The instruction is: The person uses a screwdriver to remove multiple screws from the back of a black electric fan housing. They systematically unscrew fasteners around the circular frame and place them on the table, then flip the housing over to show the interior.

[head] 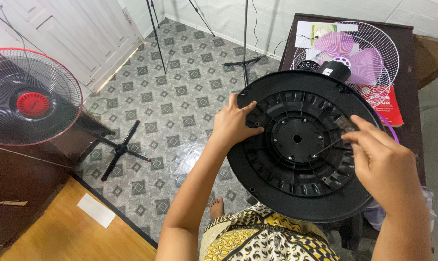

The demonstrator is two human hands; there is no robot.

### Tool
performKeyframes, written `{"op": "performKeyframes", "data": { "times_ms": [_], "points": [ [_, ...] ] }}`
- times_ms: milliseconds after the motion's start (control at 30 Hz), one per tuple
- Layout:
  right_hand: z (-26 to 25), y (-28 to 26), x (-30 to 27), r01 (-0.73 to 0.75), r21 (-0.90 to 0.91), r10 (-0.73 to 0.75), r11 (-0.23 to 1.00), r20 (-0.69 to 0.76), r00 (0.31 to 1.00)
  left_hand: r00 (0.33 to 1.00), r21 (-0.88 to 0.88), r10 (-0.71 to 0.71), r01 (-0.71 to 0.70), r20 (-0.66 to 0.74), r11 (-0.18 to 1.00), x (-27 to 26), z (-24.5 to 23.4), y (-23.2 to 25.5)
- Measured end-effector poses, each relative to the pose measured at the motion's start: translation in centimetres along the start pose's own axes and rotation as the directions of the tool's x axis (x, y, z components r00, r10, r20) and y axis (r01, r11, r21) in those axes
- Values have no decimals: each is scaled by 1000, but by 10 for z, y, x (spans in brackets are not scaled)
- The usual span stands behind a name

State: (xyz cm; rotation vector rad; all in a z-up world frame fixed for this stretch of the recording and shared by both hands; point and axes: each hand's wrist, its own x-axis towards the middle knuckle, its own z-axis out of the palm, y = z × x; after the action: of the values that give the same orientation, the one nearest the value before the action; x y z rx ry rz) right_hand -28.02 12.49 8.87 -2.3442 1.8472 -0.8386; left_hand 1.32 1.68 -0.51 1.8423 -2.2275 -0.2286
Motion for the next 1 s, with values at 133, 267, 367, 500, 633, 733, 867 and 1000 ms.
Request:
{"op": "performKeyframes", "data": {
  "times_ms": [133,267,367,500,633,733,867,1000],
  "points": [
    [-3,-6,6,73,-76,-75,994,-14,997,998,-6,-32,33,47,999,0,-5,2],
    [-7,-10,14,227,-111,-235,968,-69,969,1000,-34,-13,13,-6,999,-4,-7,3],
    [-4,-8,14,268,-120,-282,956,-123,951,998,-51,11,-14,-56,999,-6,-3,3],
    [-3,-4,12,147,233,-119,961,-130,984,999,-45,-6,4,-39,999,-5,-6,5],
    [-4,3,3,8,260,2,965,-35,999,1000,-31,-23,22,-11,999,-5,-8,7],
    [-3,8,0,123,259,-102,958,-94,990,999,-20,-39,39,19,999,-5,-9,7],
    [2,9,-1,118,176,-102,977,-99,990,1000,-9,-2,2,-28,1000,-4,-7,7],
    [-3,2,0,95,100,-90,990,-51,995,999,30,-37,36,14,999,-3,-4,8]
  ]
}}
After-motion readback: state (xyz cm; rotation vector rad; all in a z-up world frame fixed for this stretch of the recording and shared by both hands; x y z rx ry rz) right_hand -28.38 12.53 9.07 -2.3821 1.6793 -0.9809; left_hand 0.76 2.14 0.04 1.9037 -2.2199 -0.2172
